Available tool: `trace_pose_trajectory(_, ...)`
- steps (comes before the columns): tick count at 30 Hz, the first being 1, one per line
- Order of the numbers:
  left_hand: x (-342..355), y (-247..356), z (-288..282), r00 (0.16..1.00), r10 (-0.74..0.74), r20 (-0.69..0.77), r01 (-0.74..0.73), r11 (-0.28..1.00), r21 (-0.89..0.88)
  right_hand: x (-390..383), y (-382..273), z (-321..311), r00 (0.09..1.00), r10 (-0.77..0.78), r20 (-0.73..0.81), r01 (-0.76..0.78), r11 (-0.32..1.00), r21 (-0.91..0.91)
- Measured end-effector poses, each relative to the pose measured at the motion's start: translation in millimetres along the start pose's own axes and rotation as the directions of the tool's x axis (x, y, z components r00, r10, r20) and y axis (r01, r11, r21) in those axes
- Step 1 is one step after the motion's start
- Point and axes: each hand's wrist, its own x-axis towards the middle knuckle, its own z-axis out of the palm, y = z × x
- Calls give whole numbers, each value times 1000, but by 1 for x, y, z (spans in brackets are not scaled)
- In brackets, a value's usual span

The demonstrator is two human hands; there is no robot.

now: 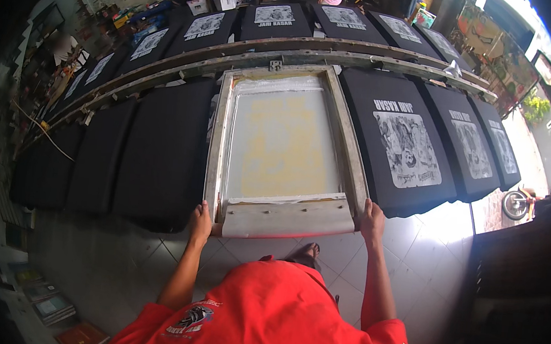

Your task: The person performs screen printing on black t-shirts using a squeegee to pull ink across a screen frame. They repeatedly align the screen, apply ink, and pull the squeegee to transfer the design onto each shirt.

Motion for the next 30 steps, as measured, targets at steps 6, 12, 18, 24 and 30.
trace_pose_trajectory(6, -3, 3, 1, 999, -25, 39, 27, 999, -32, 0, 5, 1, 1000, 7, 8, -7, 999, 32)
trace_pose_trajectory(12, 3, -15, 17, 998, -55, 8, 55, 995, -89, 5, 24, 21, 1000, -17, -11, 19, 993, 115)
trace_pose_trajectory(18, 7, -26, 33, 997, 11, -71, -15, 998, -63, 3, 24, 29, 997, -21, -78, 25, 998, 50)
trace_pose_trajectory(24, 12, -41, 32, 999, -41, -5, 38, 962, -269, -1, 20, 19, 998, -51, -23, 50, 998, -43)
trace_pose_trajectory(30, -19, -32, -17, 993, 90, -76, -105, 966, -238, -53, -21, -24, 778, -608, 155, 625, 773, -108)
